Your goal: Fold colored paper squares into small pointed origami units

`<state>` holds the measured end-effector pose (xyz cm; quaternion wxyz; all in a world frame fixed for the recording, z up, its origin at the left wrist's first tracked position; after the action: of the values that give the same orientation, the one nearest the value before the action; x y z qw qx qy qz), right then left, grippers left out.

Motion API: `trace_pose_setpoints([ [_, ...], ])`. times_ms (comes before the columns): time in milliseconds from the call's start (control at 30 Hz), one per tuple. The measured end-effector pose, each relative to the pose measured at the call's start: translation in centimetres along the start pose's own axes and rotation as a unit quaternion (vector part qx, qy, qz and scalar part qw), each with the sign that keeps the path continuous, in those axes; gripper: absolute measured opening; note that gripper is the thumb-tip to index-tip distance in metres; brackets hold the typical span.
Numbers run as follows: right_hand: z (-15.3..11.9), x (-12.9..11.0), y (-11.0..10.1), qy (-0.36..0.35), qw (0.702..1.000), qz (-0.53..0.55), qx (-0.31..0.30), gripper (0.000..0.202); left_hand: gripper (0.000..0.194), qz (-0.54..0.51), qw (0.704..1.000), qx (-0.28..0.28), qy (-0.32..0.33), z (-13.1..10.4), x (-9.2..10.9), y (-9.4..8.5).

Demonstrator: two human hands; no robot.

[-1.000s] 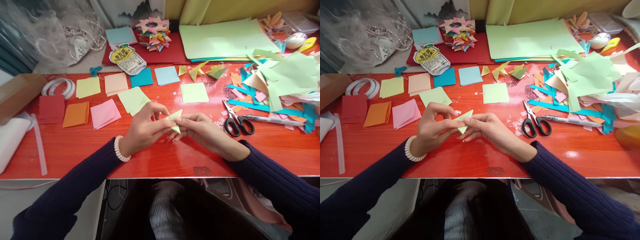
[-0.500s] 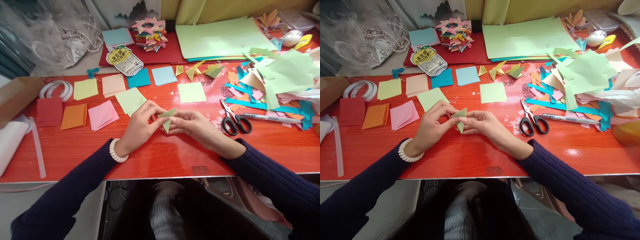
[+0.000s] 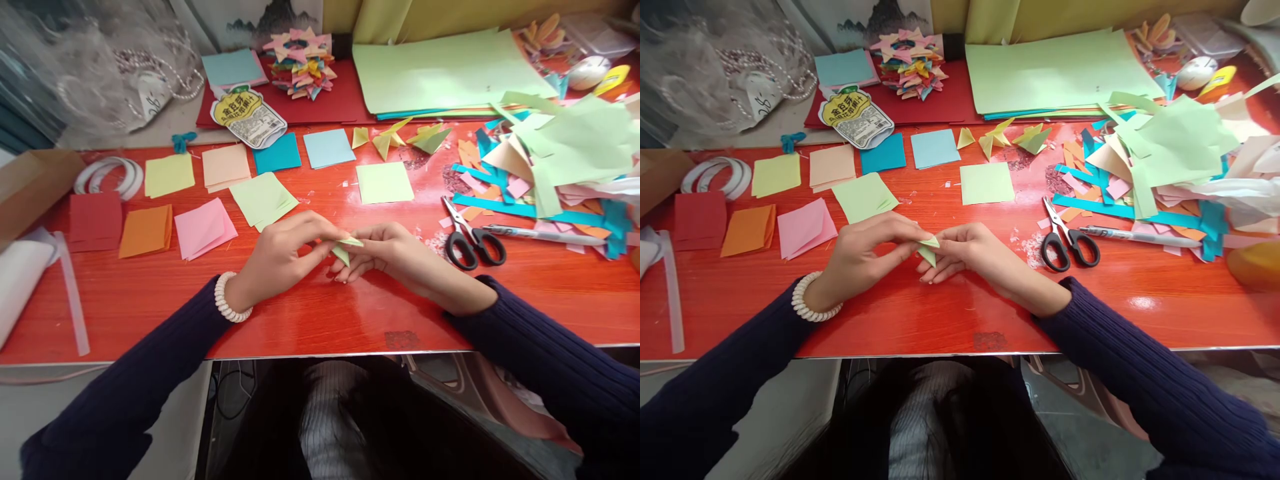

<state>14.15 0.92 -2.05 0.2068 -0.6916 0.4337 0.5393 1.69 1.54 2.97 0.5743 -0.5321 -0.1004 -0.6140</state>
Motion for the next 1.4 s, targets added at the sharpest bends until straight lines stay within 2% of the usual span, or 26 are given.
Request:
trace_pose_setpoints([
  [67, 0.0, 0.0, -0.1, 0.006, 1.000, 0.018, -0.007, 0.018, 0.019, 0.031, 0.998, -0.020, 0.042, -0.1, 0.4, 0.0],
  [133, 0.1, 0.0, -0.1, 0.010, 0.999, 0.038, -0.017, 0.018, 0.022, 0.045, 0.997, -0.026, 0.054, -0.2, 0.3, 0.0],
  [300, 0.2, -0.1, -0.2, 0.013, 0.998, 0.054, -0.017, 0.025, 0.024, 0.036, 0.999, -0.016, 0.036, -0.2, 0.0, -0.2],
  [400, 0.2, -0.4, 0.1, -0.001, 1.000, -0.015, -0.013, 0.022, 0.021, 0.005, 1.000, -0.027, -0.013, 0.0, -0.3, -0.1],
  [500, 0.1, -0.7, 0.2, -0.007, 0.996, -0.084, 0.008, 0.018, 0.018, -0.034, 0.993, -0.020, -0.115, 0.0, -1.3, -0.1],
  [600, 0.0, -0.9, 0.0, -0.009, 0.992, -0.118, 0.041, 0.018, 0.023, -0.063, 0.977, -0.003, -0.202, -0.3, -2.4, 0.0],
  [700, 0.1, -0.9, -0.2, -0.009, 0.990, -0.126, 0.063, 0.017, 0.028, -0.090, 0.967, -0.018, -0.238, -0.5, -3.1, 0.4],
  [800, 0.1, -0.7, -0.3, 0.001, 0.989, -0.130, 0.069, 0.018, 0.029, -0.109, 0.960, -0.004, -0.257, -0.7, -3.5, 0.5],
  [900, 0.2, -0.5, -0.3, 0.005, 0.988, -0.141, 0.058, 0.020, 0.029, -0.119, 0.956, 0.014, -0.267, -0.8, -3.5, 0.4],
  [1000, 0.2, -0.5, -0.2, -0.010, 0.986, -0.157, 0.057, 0.023, 0.029, -0.124, 0.955, 0.008, -0.268, -0.7, -3.3, 0.6],
  [1233, 0.0, -0.6, -0.1, -0.056, 0.971, -0.219, 0.077, 0.024, 0.022, -0.117, 0.971, -0.010, -0.211, -0.5, -2.7, 1.0],
  [1400, -0.1, -0.7, 0.0, -0.057, 0.967, -0.245, 0.049, 0.026, 0.020, -0.103, 0.975, 0.020, -0.194, -0.5, -2.7, 0.6],
])
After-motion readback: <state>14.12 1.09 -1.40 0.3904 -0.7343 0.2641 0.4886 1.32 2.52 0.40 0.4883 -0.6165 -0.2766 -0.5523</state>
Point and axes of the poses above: each hand's wrist, its own z-axis towards the middle knuckle, its own y-axis out of the palm, x = y × z, the point moved 6 cm from there along z, towards the middle knuckle, and after that the axes turned 9 degrees about -z, right-handed, at the moved point
